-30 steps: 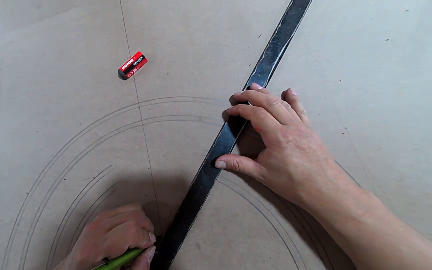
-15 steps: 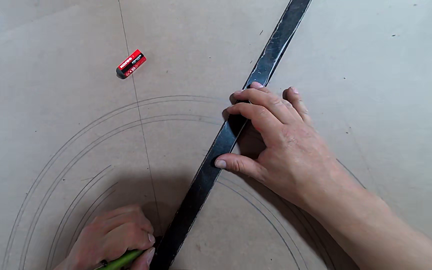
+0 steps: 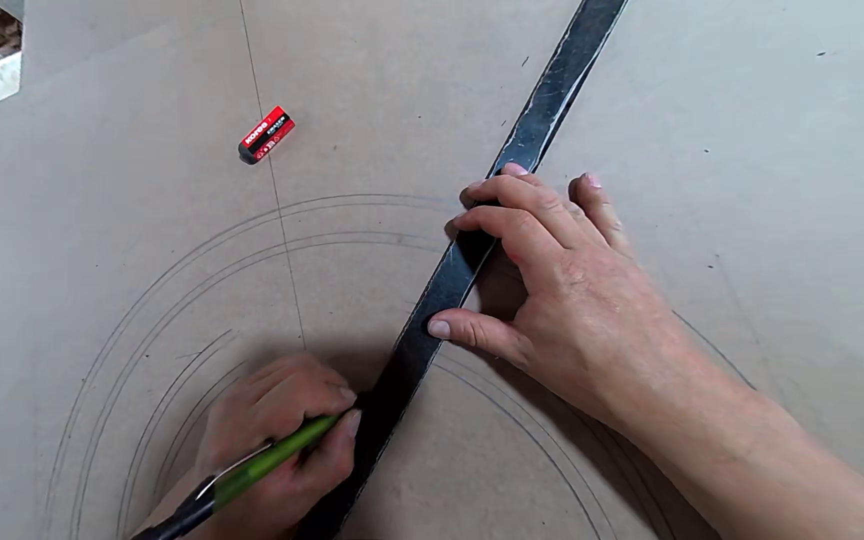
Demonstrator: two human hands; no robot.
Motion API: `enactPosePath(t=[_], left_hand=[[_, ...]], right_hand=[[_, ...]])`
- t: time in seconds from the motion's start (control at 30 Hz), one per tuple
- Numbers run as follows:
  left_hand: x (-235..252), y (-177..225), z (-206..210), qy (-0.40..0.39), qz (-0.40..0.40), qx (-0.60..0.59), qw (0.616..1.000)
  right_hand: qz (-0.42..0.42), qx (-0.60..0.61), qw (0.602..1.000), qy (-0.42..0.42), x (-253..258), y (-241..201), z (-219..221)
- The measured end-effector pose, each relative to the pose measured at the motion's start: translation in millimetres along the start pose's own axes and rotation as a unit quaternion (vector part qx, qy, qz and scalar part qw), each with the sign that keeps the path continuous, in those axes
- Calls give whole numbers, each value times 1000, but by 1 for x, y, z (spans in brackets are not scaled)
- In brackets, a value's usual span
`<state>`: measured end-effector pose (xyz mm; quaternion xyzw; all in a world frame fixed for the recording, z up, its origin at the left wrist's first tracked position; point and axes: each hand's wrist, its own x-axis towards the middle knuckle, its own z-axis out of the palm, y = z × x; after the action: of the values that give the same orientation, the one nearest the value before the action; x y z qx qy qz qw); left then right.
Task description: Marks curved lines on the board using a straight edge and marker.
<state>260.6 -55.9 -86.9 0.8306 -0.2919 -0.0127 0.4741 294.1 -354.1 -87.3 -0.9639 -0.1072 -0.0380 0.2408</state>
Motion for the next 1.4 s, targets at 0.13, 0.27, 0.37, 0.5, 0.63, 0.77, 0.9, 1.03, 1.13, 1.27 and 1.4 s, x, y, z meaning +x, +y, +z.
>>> enactPosePath(t=[0.13,0.27,0.37,0.5,0.63,0.77,0.9,1.03,1.13,1.27,1.4], left_hand=[[33,6,15,17,-17,-9,1000],[54,8,23,19,-9,-17,1000],[62,10,28,20,-8,-3,1000],[65,10,28,13,-3,8,1000],[63,11,24,5,-10,8,1000],[65,12,25,4,-26,-2,1000],[56,16,16,-14,-32,-10,999],[6,25,3,-1,-44,14,999],[-42,29,-5,25,-60,29,997],[-61,30,-7,39,-55,32,997],[-59,29,-9,40,-31,30,998]], right_hand=[[-1,-2,1000,-1,-1,2,2],[-2,2,1000,3,-1,2,2],[0,0,1000,1,0,1,1],[0,0,1000,3,0,1,1],[4,1,1000,1,-1,1,1],[0,2,1000,-8,-1,3,2],[-18,13,1000,-17,0,8,0],[-19,25,999,-19,0,8,0],[-31,28,999,-5,0,12,3],[-36,27,999,-7,0,32,13],[-39,43,998,-13,0,43,19]])
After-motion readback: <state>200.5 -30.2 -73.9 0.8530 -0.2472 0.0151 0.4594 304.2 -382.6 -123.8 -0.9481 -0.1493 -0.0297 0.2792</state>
